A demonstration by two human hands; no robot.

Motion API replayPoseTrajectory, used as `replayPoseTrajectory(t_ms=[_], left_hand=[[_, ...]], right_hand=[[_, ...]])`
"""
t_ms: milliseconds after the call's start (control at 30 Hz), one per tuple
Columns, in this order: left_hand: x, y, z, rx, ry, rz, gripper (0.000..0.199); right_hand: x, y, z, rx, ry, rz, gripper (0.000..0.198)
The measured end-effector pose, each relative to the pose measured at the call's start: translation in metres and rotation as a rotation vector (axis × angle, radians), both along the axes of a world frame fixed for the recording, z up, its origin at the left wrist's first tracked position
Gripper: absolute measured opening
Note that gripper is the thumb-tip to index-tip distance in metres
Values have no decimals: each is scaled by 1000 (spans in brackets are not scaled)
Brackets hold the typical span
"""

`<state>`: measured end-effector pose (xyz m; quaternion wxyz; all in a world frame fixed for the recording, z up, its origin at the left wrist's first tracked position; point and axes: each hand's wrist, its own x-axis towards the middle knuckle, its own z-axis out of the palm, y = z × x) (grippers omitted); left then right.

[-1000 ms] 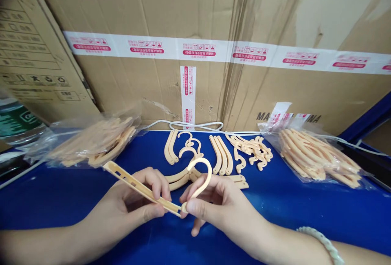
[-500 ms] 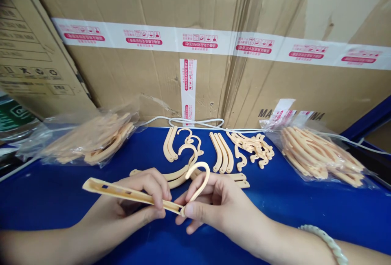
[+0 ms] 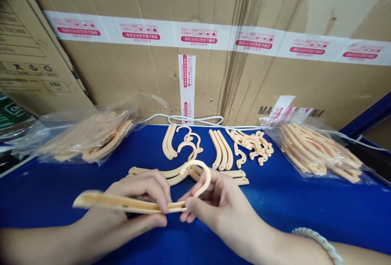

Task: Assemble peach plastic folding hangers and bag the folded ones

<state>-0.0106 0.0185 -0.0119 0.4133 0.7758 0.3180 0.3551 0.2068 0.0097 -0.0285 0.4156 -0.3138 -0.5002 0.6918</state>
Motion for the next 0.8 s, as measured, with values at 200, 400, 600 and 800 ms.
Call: replayPoseTrajectory(t_ms=[200, 400, 600, 800], left_hand=[[0, -4, -2, -124, 29, 90, 14], [-1, -2, -3, -90, 33, 93, 15], [-1, -2, -4, -15, 50, 91, 16], [-1, -2, -1, 88, -4, 34, 19]], right_hand=[[3, 4, 4, -10, 36, 26, 15], [6, 3, 4, -58, 8, -43, 15], [5, 4, 5, -41, 4, 6, 13], [7, 5, 5, -19, -57, 97, 16]])
